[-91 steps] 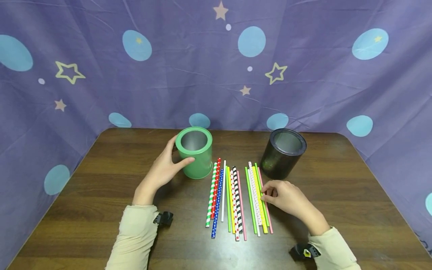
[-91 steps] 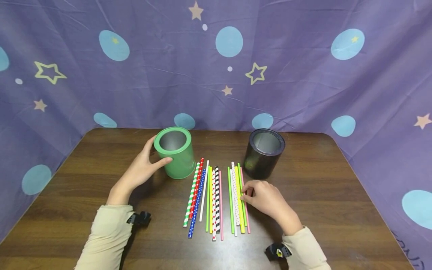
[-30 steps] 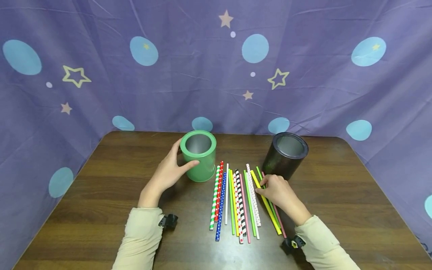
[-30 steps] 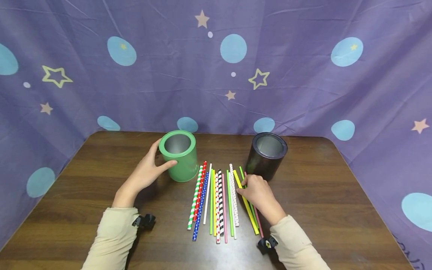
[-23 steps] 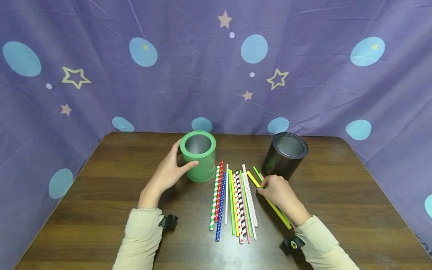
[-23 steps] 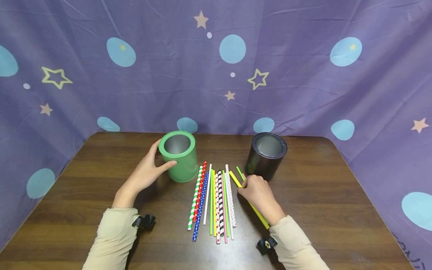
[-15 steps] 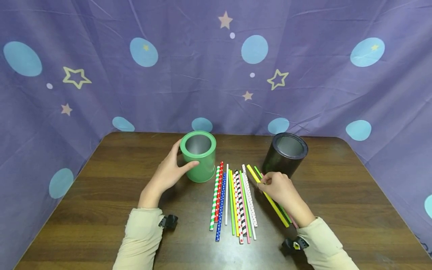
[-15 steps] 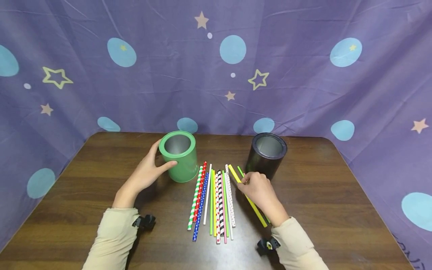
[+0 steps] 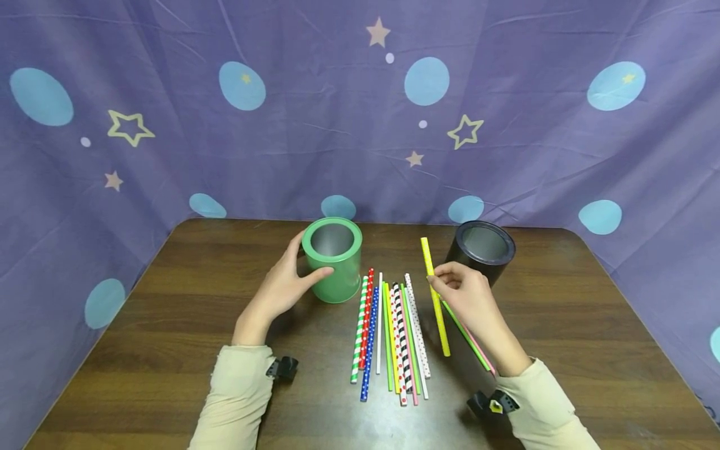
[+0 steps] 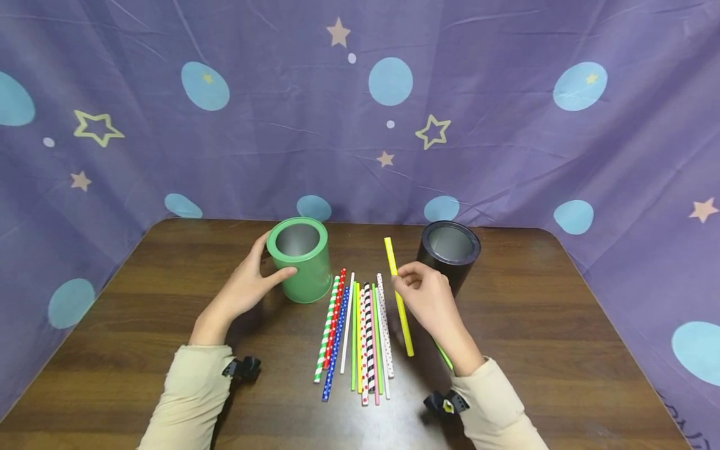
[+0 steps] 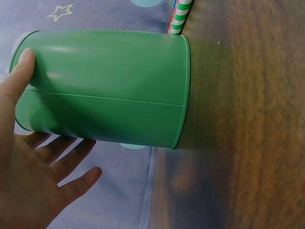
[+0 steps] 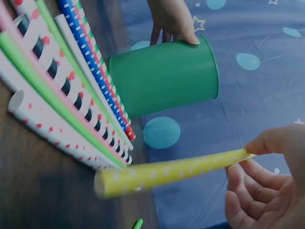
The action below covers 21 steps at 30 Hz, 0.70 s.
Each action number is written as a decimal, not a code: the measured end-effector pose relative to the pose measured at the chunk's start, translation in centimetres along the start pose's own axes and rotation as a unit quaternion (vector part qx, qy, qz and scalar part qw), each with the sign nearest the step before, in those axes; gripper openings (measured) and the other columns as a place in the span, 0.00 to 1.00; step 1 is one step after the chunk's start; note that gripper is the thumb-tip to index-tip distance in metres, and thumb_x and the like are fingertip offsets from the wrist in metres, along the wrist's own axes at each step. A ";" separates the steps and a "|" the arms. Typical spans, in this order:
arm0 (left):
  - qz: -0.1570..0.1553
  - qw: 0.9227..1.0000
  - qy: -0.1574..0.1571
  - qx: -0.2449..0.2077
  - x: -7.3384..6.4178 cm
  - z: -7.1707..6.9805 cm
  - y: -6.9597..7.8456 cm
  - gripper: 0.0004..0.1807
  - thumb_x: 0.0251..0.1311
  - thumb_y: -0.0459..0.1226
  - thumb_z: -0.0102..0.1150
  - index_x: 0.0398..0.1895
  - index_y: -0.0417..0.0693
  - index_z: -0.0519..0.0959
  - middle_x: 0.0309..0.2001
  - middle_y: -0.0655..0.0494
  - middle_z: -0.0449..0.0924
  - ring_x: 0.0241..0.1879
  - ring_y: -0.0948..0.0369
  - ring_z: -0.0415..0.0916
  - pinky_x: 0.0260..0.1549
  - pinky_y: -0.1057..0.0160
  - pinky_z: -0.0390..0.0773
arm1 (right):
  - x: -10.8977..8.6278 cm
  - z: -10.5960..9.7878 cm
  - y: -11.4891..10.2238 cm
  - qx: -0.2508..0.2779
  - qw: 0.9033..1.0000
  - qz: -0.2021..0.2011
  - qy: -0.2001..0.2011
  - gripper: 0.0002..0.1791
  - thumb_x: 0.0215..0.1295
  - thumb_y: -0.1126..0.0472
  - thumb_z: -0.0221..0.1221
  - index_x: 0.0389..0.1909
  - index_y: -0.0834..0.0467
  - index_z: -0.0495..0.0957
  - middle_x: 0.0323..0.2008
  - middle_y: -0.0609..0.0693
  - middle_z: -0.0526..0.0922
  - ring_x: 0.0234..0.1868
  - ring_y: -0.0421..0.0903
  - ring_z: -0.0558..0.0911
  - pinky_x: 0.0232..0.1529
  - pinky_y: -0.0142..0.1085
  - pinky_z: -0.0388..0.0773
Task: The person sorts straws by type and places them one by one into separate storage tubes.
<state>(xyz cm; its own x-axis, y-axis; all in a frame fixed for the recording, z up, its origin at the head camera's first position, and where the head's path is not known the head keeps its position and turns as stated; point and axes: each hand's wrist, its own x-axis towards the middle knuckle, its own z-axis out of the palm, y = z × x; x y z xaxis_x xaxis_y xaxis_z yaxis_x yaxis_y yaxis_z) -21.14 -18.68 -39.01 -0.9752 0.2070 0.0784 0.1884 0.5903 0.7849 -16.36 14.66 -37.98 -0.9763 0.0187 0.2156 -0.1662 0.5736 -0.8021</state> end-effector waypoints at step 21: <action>0.036 0.997 0.002 -0.069 0.5 0.0 -0.9 0.50 0.60 0.56 0.66 0.79 0.63 0.47 0.75 0.52 0.55 0.73 0.50 0.54 0.66 0.38 0.58 | 3.3 2.3 -4.5 0.347 0.928 -0.089 0.101 0.03 0.68 0.73 0.55 0.40 0.65 0.76 0.28 0.45 0.85 0.27 0.43 0.80 0.33 0.31 0.77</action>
<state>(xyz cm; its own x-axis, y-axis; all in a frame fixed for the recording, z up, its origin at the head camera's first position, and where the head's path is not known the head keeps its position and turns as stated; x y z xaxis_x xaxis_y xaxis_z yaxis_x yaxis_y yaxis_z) -21.83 -19.04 -39.66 -0.9601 0.2424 0.1397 0.2407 0.4615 0.8539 -19.10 10.22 -34.93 -0.8912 0.1667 0.4220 -0.4389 -0.0812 -0.8949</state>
